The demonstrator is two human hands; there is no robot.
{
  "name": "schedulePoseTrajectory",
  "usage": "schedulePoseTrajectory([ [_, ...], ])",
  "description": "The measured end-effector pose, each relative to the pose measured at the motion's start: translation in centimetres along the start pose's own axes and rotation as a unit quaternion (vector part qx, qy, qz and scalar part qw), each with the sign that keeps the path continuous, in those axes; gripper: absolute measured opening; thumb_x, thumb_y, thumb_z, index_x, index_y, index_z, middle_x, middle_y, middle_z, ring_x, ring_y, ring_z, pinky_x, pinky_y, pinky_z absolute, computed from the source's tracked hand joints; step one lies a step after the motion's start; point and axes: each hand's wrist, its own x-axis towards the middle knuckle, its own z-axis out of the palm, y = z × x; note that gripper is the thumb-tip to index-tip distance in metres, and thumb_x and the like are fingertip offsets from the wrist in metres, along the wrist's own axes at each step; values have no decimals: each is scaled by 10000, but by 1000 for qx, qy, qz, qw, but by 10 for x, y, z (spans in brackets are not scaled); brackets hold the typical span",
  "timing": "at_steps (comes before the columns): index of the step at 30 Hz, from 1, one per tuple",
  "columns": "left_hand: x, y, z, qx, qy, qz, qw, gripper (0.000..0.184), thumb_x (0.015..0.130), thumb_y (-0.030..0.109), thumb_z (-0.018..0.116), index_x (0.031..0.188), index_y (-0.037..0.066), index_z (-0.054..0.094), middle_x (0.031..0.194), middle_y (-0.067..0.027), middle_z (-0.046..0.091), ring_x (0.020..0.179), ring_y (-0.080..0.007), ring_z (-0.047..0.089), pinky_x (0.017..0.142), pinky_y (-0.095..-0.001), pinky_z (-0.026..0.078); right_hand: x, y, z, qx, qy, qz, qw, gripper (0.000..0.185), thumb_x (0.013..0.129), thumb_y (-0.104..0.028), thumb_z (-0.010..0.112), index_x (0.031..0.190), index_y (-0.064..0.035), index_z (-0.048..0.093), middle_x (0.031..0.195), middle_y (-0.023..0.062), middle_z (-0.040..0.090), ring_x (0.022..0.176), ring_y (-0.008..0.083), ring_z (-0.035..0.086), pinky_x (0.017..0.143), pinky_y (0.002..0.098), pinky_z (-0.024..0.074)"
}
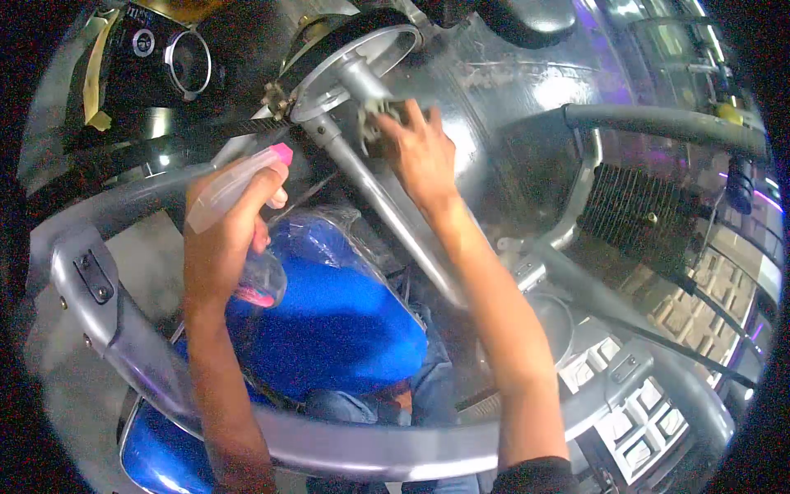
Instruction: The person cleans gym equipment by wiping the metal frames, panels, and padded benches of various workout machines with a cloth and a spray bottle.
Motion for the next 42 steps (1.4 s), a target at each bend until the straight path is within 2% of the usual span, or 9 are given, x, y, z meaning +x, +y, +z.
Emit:
schedulePoseTrajectory([
  [7,1,9,-5,6,-53,-15,998,247,844,192,684,709,-7,627,618,-97,590,587,-145,568,595,-336,425,29,-11,17,-58,11,-113,992,291,803,-105,585,1043,-209,713,1201,13,517,1093,267,502,756,364,589],
  [10,2,2,-5,34,-69,36,996,252,844,201,686,711,-3,626,623,-105,589,586,-185,572,620,-349,433,69,-33,42,-116,36,-150,981,139,796,-168,605,827,-171,741,1193,-4,518,1138,255,470,716,365,555],
  [15,3,-19,-2,102,21,160,982,260,842,194,678,708,-18,612,614,-132,565,528,-234,540,572,-366,415,55,-27,28,-174,-12,-173,969,182,810,-156,591,917,-185,734,1171,-31,528,1133,238,477,738,362,547],
  [21,5,-4,-1,44,-70,74,994,266,858,187,664,719,-34,612,592,-122,558,540,-228,554,569,-371,415,-15,20,2,-169,-101,-250,948,143,815,-184,597,779,-159,733,1186,-25,574,1183,235,463,706,351,554],
  [24,5,-8,1,44,-75,86,993,263,868,182,652,713,-28,618,588,-102,564,512,-185,542,533,-354,400,-32,31,-5,-149,-187,-271,933,268,800,-170,607,1043,-231,703,1191,-51,541,1171,209,465,734,337,566],
  [26,4,-4,-2,67,-90,80,990,269,870,196,652,711,-19,630,589,-88,572,497,-161,533,511,-338,393,-27,30,-17,-129,-172,-290,933,149,818,-160,594,898,-177,718,1193,-32,573,1170,236,481,755,365,590],
  [31,1,-6,3,65,-84,58,993,287,875,265,662,736,15,682,597,-37,592,459,-101,499,455,-285,378,-2,21,2,-36,0,-191,981,321,835,-150,565,1124,-251,661,1117,-29,547,1092,236,506,760,361,573],
  [36,0,1,10,32,-110,-50,992,332,869,334,681,871,6,734,666,-36,623,448,-84,481,453,-256,382,-12,8,17,-12,48,-92,994,342,818,-141,593,1131,-255,672,1205,-44,552,1077,261,520,768,385,570],
  [42,-6,-6,32,19,-112,-27,993,375,872,346,680,933,-21,730,674,-54,609,435,-82,475,444,-253,375,-84,25,-6,126,71,60,988,369,713,-140,728,1064,-252,695,1228,-30,582,960,282,566,748,391,566],
])
